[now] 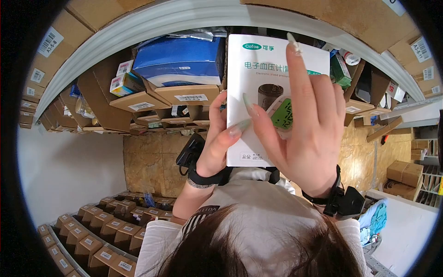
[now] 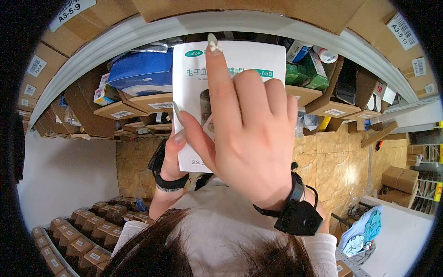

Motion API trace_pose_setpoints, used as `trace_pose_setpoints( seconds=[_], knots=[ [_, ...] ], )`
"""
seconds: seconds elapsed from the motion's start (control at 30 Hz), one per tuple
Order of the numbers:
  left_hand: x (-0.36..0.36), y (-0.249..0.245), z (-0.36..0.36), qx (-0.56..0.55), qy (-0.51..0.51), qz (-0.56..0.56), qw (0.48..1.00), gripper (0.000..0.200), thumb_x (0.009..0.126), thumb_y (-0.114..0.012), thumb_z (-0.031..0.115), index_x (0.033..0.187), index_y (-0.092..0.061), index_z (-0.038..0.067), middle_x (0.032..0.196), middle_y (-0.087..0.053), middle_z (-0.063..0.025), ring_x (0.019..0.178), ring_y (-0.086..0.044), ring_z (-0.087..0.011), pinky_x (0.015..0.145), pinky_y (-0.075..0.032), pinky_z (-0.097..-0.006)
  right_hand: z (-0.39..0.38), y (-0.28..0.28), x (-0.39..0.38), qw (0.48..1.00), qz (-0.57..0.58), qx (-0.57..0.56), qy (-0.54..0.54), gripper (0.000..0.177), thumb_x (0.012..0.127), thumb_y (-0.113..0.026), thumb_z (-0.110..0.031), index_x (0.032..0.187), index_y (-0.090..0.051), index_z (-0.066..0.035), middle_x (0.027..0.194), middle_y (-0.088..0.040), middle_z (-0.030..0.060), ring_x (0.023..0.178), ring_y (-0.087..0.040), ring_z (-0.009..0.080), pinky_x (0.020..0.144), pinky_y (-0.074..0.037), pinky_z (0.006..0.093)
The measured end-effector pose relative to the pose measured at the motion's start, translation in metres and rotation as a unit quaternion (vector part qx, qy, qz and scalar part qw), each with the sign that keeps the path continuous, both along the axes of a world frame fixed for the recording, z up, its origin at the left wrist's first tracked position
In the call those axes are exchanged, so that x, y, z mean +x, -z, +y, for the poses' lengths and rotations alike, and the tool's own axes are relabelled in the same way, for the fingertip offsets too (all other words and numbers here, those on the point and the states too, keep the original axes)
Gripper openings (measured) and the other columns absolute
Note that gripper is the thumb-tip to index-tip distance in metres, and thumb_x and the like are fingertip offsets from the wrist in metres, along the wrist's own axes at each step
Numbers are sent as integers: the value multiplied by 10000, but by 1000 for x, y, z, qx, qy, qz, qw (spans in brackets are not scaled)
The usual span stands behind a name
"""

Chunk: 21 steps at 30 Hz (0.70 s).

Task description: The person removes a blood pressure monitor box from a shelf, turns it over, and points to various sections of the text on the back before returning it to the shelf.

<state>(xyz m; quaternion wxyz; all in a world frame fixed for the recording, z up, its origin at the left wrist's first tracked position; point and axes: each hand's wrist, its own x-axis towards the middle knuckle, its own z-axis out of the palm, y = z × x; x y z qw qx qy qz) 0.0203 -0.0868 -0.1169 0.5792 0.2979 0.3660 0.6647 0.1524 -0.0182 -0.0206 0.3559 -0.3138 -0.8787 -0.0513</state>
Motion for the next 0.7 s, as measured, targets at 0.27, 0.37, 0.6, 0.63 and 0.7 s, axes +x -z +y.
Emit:
trace_pose_setpoints(
  seconds=[0.27, 0.37, 0.6, 0.63, 0.7],
  knots=[
    [-3, 7, -3, -14, 26, -18, 999, 932, 714, -601, 433, 1392, -88, 53, 1262, -373, -192, 1180, -404, -262, 991, -325, -370, 3, 4, -3, 997, -68, -14, 18, 600, 725, -689, -237, 1246, -492, -13, 781, -467, 80, 669, -437, 233, 616, -365, 337],
    [-3, 6, -3, -28, 21, -7, 999, 940, 709, -608, 437, 1393, -91, 53, 1266, -367, -187, 1183, -401, -263, 994, -324, -372, 2, 4, -4, 999, 1, -50, 12, 545, 736, -676, -242, 1219, -524, -41, 774, -456, 66, 680, -442, 231, 626, -367, 341],
    [-1, -2, -2, -39, 12, 6, 999, 956, 695, -618, 447, 1391, -103, 42, 1286, -344, -186, 1193, -387, -259, 1004, -311, -374, 2, 4, -3, 998, -59, -13, 34, 504, 734, -668, -220, 1196, -548, -58, 780, -451, 49, 706, -450, 218, 638, -342, 332],
    [-1, -4, -3, -38, 9, 13, 999, 956, 696, -617, 444, 1391, -103, 37, 1292, -339, -189, 1197, -383, -259, 1007, -307, -374, 2, 5, -2, 998, -54, -13, 32, 506, 731, -669, -219, 1195, -549, -58, 778, -451, 47, 702, -448, 215, 638, -338, 331],
    [-4, 1, -4, -37, 20, 16, 999, 945, 704, -611, 436, 1390, -100, 34, 1305, -331, -191, 1210, -374, -261, 1013, -304, -380, -2, 3, 0, 999, -41, -12, 9, 519, 726, -676, -242, 1196, -549, -60, 774, -448, 41, 696, -442, 212, 635, -333, 332]
  ],
)
